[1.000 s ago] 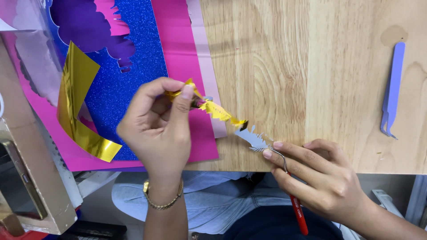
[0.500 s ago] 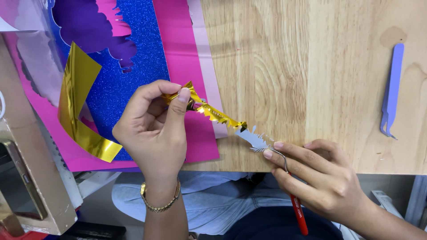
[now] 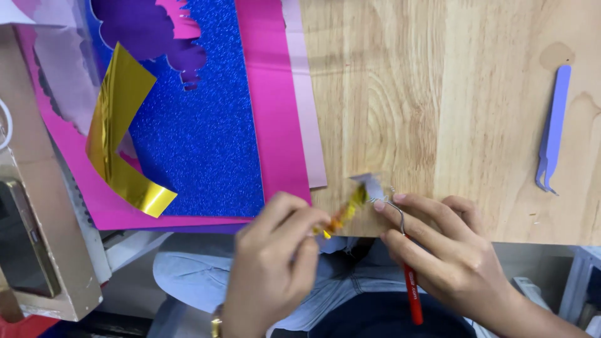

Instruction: Weeding intricate gold foil cutouts from a backing sheet using a specialized hook tool

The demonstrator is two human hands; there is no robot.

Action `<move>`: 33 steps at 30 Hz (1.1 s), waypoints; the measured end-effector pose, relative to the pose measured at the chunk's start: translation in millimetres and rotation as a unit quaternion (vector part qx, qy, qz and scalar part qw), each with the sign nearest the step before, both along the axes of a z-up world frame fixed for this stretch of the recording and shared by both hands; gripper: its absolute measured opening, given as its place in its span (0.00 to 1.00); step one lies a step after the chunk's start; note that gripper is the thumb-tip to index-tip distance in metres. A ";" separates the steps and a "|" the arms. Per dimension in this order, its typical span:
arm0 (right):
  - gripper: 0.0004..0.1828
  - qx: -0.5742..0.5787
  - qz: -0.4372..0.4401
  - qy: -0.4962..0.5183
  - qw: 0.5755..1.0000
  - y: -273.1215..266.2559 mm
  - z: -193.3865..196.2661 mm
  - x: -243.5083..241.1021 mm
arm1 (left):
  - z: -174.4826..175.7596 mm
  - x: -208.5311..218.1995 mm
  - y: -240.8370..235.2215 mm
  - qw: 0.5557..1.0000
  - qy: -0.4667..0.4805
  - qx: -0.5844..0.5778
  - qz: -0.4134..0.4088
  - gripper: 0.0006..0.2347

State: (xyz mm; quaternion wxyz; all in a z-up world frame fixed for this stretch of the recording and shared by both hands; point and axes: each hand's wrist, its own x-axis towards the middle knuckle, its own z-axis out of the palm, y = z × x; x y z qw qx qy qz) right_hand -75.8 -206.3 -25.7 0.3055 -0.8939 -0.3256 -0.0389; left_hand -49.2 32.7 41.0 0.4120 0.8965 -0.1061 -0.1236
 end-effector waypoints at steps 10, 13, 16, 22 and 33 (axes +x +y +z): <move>0.05 0.103 -0.099 0.013 0.990 30.7 -2.5 -29.9 | -41.4 -6.9 -36.3 0.990 -0.118 0.027 0.074 0.13; 0.05 0.191 -0.162 0.022 0.968 30.1 1.8 -28.7 | -46.8 -6.8 -32.1 0.993 -0.088 -0.028 0.070 0.13; 0.07 0.191 -0.158 0.004 0.969 20.0 2.7 -21.9 | -51.2 -11.0 -30.9 0.994 -0.086 -0.020 0.065 0.07; 0.04 0.067 -0.003 -0.019 0.998 7.1 1.4 -0.6 | -46.7 -13.8 -32.4 0.993 -0.100 -0.053 0.015 0.05; 0.07 0.015 -0.055 -0.101 0.993 12.4 -8.7 -25.0 | -40.8 -19.8 -41.1 0.994 -0.101 -0.032 -0.012 0.01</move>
